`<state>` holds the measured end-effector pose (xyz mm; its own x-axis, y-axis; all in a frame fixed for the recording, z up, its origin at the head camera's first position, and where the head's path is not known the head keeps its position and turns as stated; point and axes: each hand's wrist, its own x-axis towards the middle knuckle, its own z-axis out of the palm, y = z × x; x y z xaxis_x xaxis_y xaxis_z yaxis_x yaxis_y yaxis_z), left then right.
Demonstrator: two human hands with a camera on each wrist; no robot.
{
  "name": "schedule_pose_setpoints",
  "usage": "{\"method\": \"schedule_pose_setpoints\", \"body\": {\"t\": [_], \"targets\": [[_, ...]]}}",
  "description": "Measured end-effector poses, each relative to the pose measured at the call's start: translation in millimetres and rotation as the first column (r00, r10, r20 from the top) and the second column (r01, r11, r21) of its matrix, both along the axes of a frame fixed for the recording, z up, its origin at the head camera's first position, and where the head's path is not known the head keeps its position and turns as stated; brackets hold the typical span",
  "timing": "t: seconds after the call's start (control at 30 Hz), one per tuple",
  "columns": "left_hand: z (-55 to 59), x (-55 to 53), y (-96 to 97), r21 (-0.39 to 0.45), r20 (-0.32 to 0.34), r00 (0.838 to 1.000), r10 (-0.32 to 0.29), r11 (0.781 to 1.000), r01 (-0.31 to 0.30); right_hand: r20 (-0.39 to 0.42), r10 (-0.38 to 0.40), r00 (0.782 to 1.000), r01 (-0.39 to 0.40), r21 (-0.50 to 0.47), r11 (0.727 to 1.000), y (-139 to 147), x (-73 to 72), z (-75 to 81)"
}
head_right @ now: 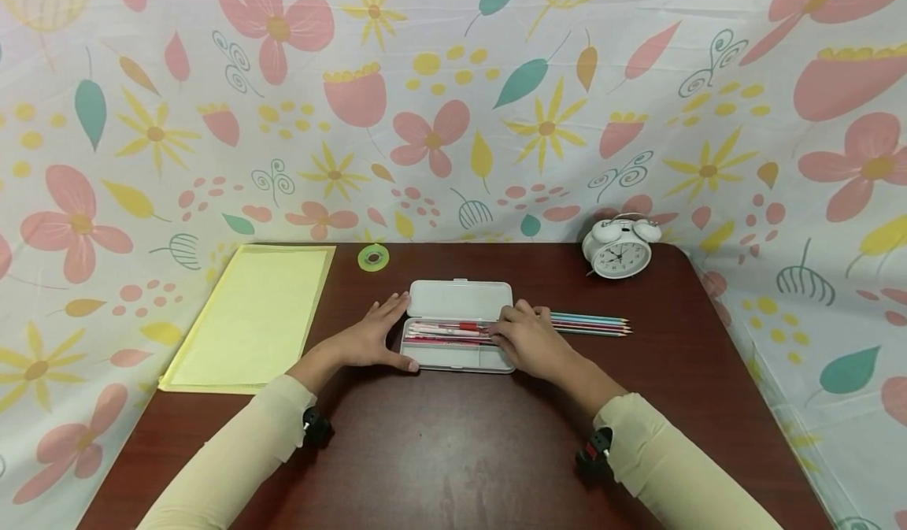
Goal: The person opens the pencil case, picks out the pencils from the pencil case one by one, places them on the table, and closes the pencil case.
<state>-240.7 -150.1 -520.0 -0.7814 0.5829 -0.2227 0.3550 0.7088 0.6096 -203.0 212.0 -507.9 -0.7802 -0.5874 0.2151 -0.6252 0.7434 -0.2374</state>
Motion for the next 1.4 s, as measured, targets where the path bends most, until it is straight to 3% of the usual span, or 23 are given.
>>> {"method": "schedule_pose_setpoints", "body": {"t": [0.1,0.17,0.43,0.6,1.03,1.4], "targets": [[0.5,0.1,0.3,-0.004,-0.002,1.000,0.001,1.000,-0.001,0.002,-0.008,1.000,0.008,-0.010,1.000,-1,0.3,0.1],[7.2,1.6,2.5,-0.026,0.007,1.000,0.001,1.000,0.000,0.007,-0.014,1.000,0.014,-0.020,1.000,-2,0.4,-0.2],[9.2,1.7,4.6,-0.033,0.008,1.000,-0.002,0.999,0.002,-0.006,-0.002,1.000,0.002,-0.041,0.999,-11,-0.6,-1.3],[2.1,-0.7,2.1,-0.004,-0.003,1.000,-0.009,1.000,0.009,-0.052,0.015,0.999,-0.017,-0.028,0.999,-22,-0.7,0.2],[9.8,2.4,4.0,-0.046,-0.005,1.000,0.002,0.999,-0.002,-0.132,0.030,0.991,-0.018,0.093,0.996,-71,-6.5,0.6],[1.6,-0.4,0.6,0.007,0.011,1.000,-0.004,1.000,0.004,-0.180,0.025,0.983,0.000,0.138,0.990,-86,-7.5,-0.7]]}}
